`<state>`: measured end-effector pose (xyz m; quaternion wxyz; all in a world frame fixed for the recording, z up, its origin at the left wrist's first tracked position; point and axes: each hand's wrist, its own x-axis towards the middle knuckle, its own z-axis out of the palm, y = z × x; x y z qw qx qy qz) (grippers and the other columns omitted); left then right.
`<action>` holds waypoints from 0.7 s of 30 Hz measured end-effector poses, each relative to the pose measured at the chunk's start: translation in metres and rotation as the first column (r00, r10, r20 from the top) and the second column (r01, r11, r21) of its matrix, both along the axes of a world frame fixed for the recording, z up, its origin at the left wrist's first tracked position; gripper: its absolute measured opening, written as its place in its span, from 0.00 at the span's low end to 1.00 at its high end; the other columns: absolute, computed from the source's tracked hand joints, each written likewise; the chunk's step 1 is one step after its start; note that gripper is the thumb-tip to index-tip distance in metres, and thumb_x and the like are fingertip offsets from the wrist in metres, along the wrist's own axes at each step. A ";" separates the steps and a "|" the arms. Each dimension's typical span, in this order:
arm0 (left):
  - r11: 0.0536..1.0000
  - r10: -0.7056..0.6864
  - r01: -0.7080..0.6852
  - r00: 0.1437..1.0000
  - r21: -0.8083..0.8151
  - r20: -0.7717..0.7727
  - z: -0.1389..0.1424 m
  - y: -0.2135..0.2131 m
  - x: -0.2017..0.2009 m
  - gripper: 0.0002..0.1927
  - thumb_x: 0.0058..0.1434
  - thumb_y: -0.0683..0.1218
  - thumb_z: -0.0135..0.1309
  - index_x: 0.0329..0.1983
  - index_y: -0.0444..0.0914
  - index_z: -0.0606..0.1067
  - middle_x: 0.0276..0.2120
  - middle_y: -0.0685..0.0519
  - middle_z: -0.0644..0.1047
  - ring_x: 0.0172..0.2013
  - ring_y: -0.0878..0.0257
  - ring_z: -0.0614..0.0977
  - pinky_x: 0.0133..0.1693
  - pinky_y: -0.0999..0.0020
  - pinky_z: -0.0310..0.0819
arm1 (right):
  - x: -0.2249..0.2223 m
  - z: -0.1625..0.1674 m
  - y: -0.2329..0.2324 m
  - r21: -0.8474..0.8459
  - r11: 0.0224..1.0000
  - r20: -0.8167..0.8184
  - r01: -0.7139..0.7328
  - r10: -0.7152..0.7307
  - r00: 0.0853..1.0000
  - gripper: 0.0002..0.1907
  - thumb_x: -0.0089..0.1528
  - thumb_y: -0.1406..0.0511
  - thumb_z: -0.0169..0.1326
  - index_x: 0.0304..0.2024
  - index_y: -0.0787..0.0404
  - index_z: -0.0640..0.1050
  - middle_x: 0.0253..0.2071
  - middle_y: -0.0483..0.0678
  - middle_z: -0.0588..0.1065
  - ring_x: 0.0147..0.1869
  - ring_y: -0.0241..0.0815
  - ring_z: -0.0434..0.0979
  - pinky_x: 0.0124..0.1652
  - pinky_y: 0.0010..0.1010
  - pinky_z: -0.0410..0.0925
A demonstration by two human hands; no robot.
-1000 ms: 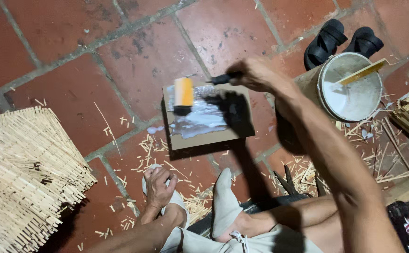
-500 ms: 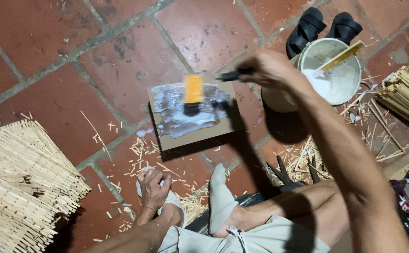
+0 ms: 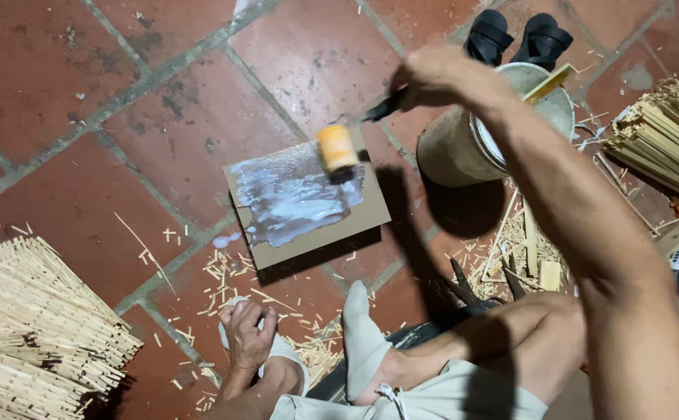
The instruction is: The person applies white glue to a cardboard sheet using a paint roller, then places a woven bamboo mat on the glued surface and presses it down. They continue to adjust and press the mat to ensure adhesion.
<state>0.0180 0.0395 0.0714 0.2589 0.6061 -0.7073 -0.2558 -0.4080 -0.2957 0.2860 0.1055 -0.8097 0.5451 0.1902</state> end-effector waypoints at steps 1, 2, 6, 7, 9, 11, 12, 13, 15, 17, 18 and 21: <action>1.000 0.007 -0.007 1.000 0.014 0.010 0.000 0.000 0.000 0.10 0.53 0.47 0.61 0.22 0.39 0.74 0.24 0.52 0.74 0.34 0.55 0.75 0.49 0.56 0.58 | -0.017 0.010 0.008 -0.049 0.999 0.016 -0.021 0.022 1.000 0.20 0.56 0.58 0.66 0.51 0.44 0.84 0.43 0.47 0.82 0.45 0.51 0.81 0.42 0.41 0.73; 1.000 0.005 -0.005 1.000 0.013 0.006 0.000 0.000 0.000 0.10 0.53 0.46 0.60 0.22 0.39 0.74 0.24 0.53 0.74 0.34 0.55 0.76 0.49 0.56 0.58 | -0.028 0.017 0.013 -0.100 0.994 0.031 -0.043 0.046 0.998 0.20 0.56 0.58 0.66 0.51 0.45 0.84 0.43 0.48 0.82 0.45 0.50 0.82 0.43 0.40 0.74; 1.000 -0.017 0.017 1.000 -0.014 -0.002 -0.001 0.001 -0.001 0.09 0.54 0.47 0.60 0.22 0.39 0.74 0.24 0.53 0.75 0.35 0.56 0.76 0.49 0.55 0.58 | -0.044 0.032 0.024 -0.052 0.996 -0.014 0.077 -0.078 0.997 0.18 0.58 0.59 0.64 0.52 0.43 0.84 0.40 0.46 0.83 0.41 0.48 0.82 0.39 0.42 0.74; 0.999 -0.025 0.025 1.000 -0.022 0.002 -0.001 0.001 -0.001 0.09 0.54 0.47 0.59 0.23 0.40 0.74 0.24 0.54 0.76 0.35 0.56 0.76 0.49 0.55 0.58 | -0.039 0.031 0.024 -0.042 0.997 0.038 0.060 -0.059 0.998 0.17 0.59 0.59 0.63 0.52 0.43 0.84 0.40 0.45 0.83 0.39 0.47 0.82 0.36 0.42 0.75; 1.000 -0.018 0.019 0.999 -0.002 0.032 -0.002 0.002 -0.002 0.10 0.54 0.47 0.60 0.22 0.40 0.74 0.24 0.53 0.75 0.35 0.56 0.76 0.50 0.55 0.58 | -0.023 0.030 0.025 -0.019 1.000 0.132 0.006 -0.003 0.991 0.15 0.60 0.58 0.62 0.50 0.45 0.84 0.38 0.46 0.82 0.36 0.47 0.82 0.35 0.42 0.74; 1.000 -0.020 0.020 0.999 -0.005 0.039 -0.002 0.003 -0.003 0.09 0.55 0.47 0.59 0.23 0.40 0.75 0.24 0.53 0.76 0.35 0.56 0.76 0.50 0.55 0.58 | 0.015 0.015 0.025 0.016 0.997 0.233 -0.075 0.069 0.970 0.15 0.59 0.57 0.63 0.48 0.48 0.84 0.36 0.49 0.82 0.35 0.50 0.80 0.35 0.44 0.71; 0.999 -0.021 0.022 0.999 -0.023 0.034 -0.002 0.003 -0.003 0.09 0.54 0.47 0.59 0.23 0.40 0.75 0.25 0.53 0.76 0.35 0.56 0.76 0.50 0.55 0.57 | 0.034 0.009 0.022 0.032 0.992 0.295 -0.119 0.104 0.950 0.16 0.57 0.58 0.63 0.48 0.49 0.84 0.36 0.50 0.81 0.35 0.51 0.79 0.33 0.45 0.71; 0.999 -0.021 0.022 0.999 -0.043 0.029 -0.003 0.003 -0.004 0.08 0.54 0.47 0.59 0.24 0.40 0.75 0.25 0.53 0.76 0.36 0.56 0.76 0.50 0.54 0.57 | 0.054 0.000 0.024 -0.088 0.946 0.405 -0.312 0.320 0.856 0.13 0.60 0.61 0.58 0.47 0.51 0.84 0.38 0.49 0.81 0.37 0.50 0.81 0.35 0.42 0.72; 0.997 -0.050 0.052 0.998 -0.065 0.031 -0.003 0.004 -0.004 0.08 0.54 0.47 0.59 0.24 0.39 0.75 0.25 0.53 0.76 0.36 0.56 0.76 0.51 0.55 0.57 | 0.101 -0.023 0.028 0.017 0.990 0.385 -0.137 0.120 0.915 0.15 0.55 0.57 0.64 0.44 0.51 0.85 0.37 0.52 0.81 0.39 0.54 0.79 0.37 0.45 0.70; 0.997 -0.046 0.048 0.999 -0.065 0.021 -0.003 0.005 -0.003 0.09 0.55 0.47 0.59 0.23 0.39 0.75 0.25 0.54 0.76 0.36 0.57 0.76 0.51 0.55 0.57 | 0.110 -0.037 0.035 -0.028 0.983 0.440 -0.182 0.176 0.881 0.12 0.56 0.59 0.63 0.43 0.51 0.85 0.38 0.51 0.82 0.41 0.51 0.80 0.37 0.43 0.71; 0.998 -0.030 0.031 0.999 -0.050 0.011 -0.003 0.006 -0.003 0.09 0.55 0.47 0.59 0.23 0.39 0.75 0.26 0.53 0.76 0.36 0.56 0.76 0.51 0.56 0.57 | 0.114 -0.044 0.038 -0.045 0.977 0.467 -0.209 0.205 0.860 0.11 0.57 0.60 0.63 0.42 0.50 0.86 0.38 0.51 0.82 0.41 0.50 0.81 0.37 0.41 0.71; 0.999 -0.028 0.029 0.999 -0.016 0.018 -0.004 0.007 0.000 0.10 0.56 0.48 0.59 0.23 0.38 0.74 0.25 0.52 0.75 0.36 0.56 0.75 0.51 0.56 0.57 | 0.081 -0.045 0.045 -0.111 0.981 0.660 -0.157 0.191 0.726 0.12 0.62 0.59 0.58 0.47 0.48 0.82 0.41 0.45 0.82 0.40 0.41 0.83 0.41 0.32 0.75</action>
